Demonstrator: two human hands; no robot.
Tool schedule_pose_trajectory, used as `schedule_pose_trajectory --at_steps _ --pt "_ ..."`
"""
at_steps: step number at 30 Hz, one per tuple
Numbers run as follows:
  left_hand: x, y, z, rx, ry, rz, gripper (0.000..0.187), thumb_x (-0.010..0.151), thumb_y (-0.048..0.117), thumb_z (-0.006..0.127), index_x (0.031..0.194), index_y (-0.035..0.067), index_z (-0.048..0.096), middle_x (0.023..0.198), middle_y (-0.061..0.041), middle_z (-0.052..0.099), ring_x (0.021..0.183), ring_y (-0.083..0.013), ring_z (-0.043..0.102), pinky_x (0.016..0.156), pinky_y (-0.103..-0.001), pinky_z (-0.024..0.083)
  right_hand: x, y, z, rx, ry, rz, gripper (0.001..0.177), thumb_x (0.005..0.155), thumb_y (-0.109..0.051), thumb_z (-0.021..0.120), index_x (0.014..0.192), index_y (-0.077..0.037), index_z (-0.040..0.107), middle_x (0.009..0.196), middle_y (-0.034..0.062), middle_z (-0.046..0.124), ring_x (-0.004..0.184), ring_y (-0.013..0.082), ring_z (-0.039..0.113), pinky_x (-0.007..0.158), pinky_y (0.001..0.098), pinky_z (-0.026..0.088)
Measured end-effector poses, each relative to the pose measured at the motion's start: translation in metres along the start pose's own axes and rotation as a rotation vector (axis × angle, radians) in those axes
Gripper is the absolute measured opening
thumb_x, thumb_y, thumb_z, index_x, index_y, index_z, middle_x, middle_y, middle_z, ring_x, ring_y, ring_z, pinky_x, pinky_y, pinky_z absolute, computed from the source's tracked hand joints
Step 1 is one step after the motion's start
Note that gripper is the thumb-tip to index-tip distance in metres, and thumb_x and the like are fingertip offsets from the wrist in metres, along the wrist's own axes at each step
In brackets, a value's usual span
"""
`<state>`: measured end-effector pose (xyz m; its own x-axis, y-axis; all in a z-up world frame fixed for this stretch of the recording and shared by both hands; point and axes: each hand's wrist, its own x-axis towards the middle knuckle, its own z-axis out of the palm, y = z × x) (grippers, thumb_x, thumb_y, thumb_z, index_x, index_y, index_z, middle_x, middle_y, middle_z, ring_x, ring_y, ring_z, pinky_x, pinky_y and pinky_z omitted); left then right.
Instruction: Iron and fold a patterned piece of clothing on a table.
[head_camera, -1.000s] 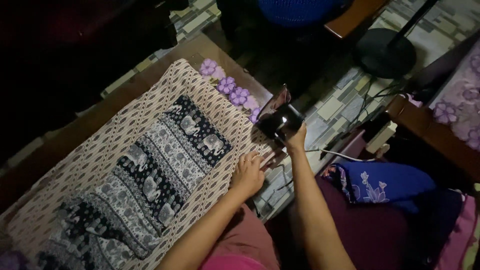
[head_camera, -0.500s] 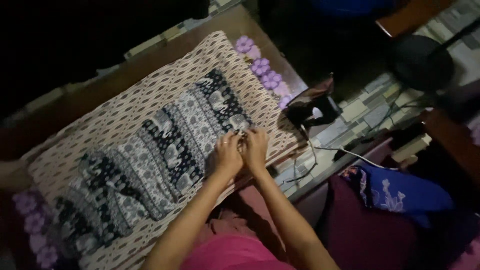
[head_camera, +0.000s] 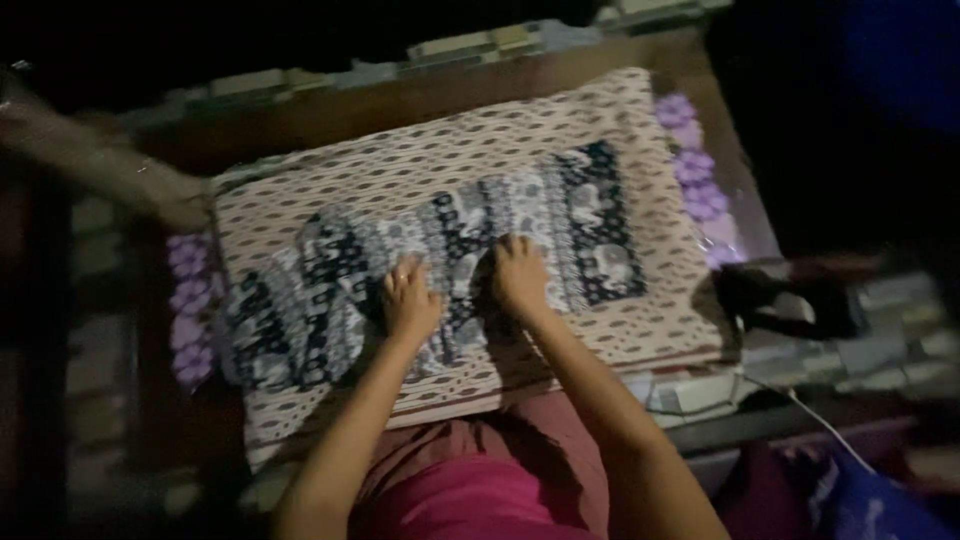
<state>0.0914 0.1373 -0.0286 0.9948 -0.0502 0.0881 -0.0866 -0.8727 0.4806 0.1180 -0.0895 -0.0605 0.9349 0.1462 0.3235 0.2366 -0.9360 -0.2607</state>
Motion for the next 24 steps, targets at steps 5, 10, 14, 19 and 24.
schedule_pose_trajectory --at_steps 5,10,14,19,24 --pt "0.03 -0.059 -0.025 0.046 0.14 -0.068 0.052 0.081 0.013 0.069 0.131 0.009 0.059 0.143 -0.017 0.049 0.135 -0.0425 0.041 0.115 -0.053 0.034 0.063 0.005 0.008 -0.051 -0.071 -0.067 0.041 0.089 -0.015 0.059 0.128 -0.004 0.063 0.133 0.0193 0.058 0.107 0.0405 0.061 0.085 0.0496 0.053" --pt "0.061 -0.091 -0.044 0.071 0.137 -0.139 0.047 0.084 0.013 0.07 0.13 0.012 0.059 0.145 -0.016 0.049 0.138 -0.0433 0.038 0.116 -0.053 0.032 0.126 0.032 0.014 -0.113 -0.142 -0.003 0.047 0.095 -0.019 0.058 0.139 -0.005 0.054 0.137 0.0204 0.056 0.078 0.0386 0.071 0.062 0.049 0.058" --pt "0.084 -0.108 -0.037 0.17 0.041 -0.087 0.065 0.081 0.016 0.072 0.141 0.008 0.049 0.149 -0.018 0.047 0.139 -0.0419 0.037 0.113 -0.059 0.025 0.149 0.063 0.003 -0.157 -0.216 0.091 0.047 0.097 -0.021 0.054 0.142 -0.011 0.05 0.151 0.0175 0.049 0.073 0.0406 0.072 0.059 0.0515 0.058" --pt "0.104 -0.078 -0.067 0.213 -0.232 -0.204 0.072 0.083 0.023 0.072 0.149 0.015 0.045 0.147 -0.014 0.053 0.137 -0.0379 0.044 0.119 -0.059 0.022 0.159 0.101 0.003 -0.186 -0.365 0.094 0.051 0.1 -0.027 0.052 0.15 -0.022 0.049 0.133 0.0189 0.058 0.087 0.0448 0.071 0.068 0.0534 0.059" --pt "0.116 -0.053 -0.107 0.321 -0.517 -0.33 0.067 0.084 0.036 0.076 0.143 0.012 0.056 0.135 -0.016 0.067 0.131 -0.0367 0.056 0.123 -0.057 0.023 0.168 0.091 -0.045 -0.233 -0.529 0.121 0.03 0.103 -0.036 0.053 0.125 -0.02 0.066 0.135 0.0203 0.056 0.1 0.0437 0.069 0.079 0.0545 0.058"
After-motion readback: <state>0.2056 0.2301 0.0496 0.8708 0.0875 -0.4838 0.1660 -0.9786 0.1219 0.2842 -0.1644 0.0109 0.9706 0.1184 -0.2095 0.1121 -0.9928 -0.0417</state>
